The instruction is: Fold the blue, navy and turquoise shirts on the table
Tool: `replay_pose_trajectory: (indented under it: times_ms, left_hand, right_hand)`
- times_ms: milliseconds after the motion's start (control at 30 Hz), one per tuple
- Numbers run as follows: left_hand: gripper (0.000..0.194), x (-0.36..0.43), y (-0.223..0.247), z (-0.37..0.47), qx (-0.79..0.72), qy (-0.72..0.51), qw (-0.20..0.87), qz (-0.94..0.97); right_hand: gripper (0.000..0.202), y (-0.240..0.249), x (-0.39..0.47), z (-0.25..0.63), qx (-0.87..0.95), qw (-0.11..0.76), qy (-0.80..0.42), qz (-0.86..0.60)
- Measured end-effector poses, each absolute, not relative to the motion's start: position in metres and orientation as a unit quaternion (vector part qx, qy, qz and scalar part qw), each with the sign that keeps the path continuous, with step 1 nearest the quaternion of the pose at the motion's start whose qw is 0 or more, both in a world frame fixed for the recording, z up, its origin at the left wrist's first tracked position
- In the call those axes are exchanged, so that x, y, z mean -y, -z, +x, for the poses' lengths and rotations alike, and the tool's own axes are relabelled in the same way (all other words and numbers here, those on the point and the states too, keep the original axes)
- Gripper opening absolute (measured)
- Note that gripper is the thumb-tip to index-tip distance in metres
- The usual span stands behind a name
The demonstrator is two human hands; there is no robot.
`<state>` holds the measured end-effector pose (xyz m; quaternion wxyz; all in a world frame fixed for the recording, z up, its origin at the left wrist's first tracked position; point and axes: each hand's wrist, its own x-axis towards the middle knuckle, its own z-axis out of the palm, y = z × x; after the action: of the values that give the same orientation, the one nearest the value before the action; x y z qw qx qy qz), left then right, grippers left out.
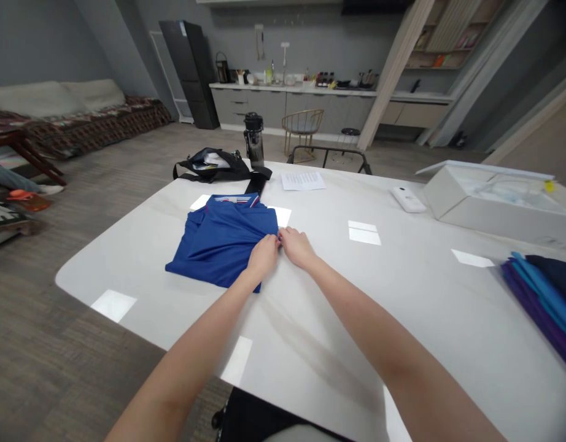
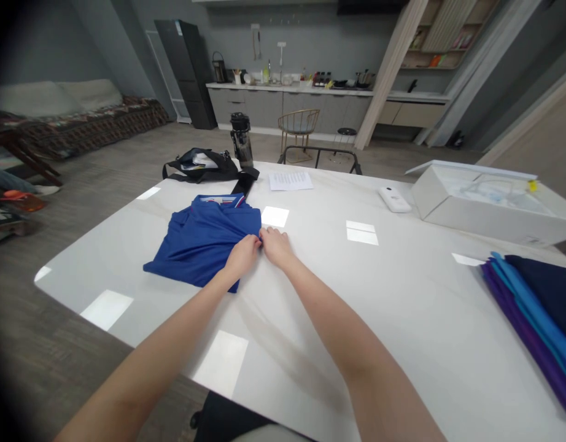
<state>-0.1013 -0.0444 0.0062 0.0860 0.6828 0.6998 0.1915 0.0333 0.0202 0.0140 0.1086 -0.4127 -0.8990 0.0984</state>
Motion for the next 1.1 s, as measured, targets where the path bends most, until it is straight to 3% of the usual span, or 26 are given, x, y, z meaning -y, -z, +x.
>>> replay_pose_trajectory:
  times_ms: [400, 533, 633, 733, 833, 900, 1000, 1100]
  left_hand:
    - [0.021, 0.045, -0.013, 0.149, -0.434, -0.263, 0.213, 0.835]
    - [0.017, 0.06, -0.033, 0.15, -0.371, -0.262, 0.219, 0.864]
    - [0.018, 0.067, -0.044, 0.111, -0.409, -0.242, 0.17, 0.863]
    - [0.049, 0.071, -0.05, 0.065, -0.5, -0.175, 0.062, 0.846]
    - [0.073, 0.074, -0.052, 0.031, -0.573, -0.114, 0.031, 0.811]
    - [0.072, 0.076, -0.053, 0.02, -0.592, -0.059, 0.053, 0.802]
    - [0.056, 0.078, -0.053, 0.017, -0.621, 0.01, 0.077, 0.78]
    - [0.035, 0.073, -0.052, 0.026, -0.649, 0.018, 0.067, 0.757]
  right_hand:
    - [0.027, -0.021, 0.048, 0.326, 0.767, 0.1, -0.06, -0.631]
    - [0.028, -0.031, 0.07, 0.389, 0.698, 0.053, -0.044, -0.713]
    - [0.029, -0.039, 0.077, 0.421, 0.616, 0.025, -0.017, -0.787]
    - [0.029, -0.042, 0.075, 0.432, 0.553, 0.037, 0.013, -0.833]
    - [0.034, -0.038, 0.062, 0.408, 0.594, 0.155, 0.041, -0.788]
    - [0.036, -0.034, 0.051, 0.375, 0.691, 0.214, -0.002, -0.691]
    - [0.041, -0.029, 0.039, 0.324, 0.776, 0.187, -0.085, -0.597]
    - [0.029, -0.027, 0.044, 0.29, 0.799, 0.121, -0.108, -0.578]
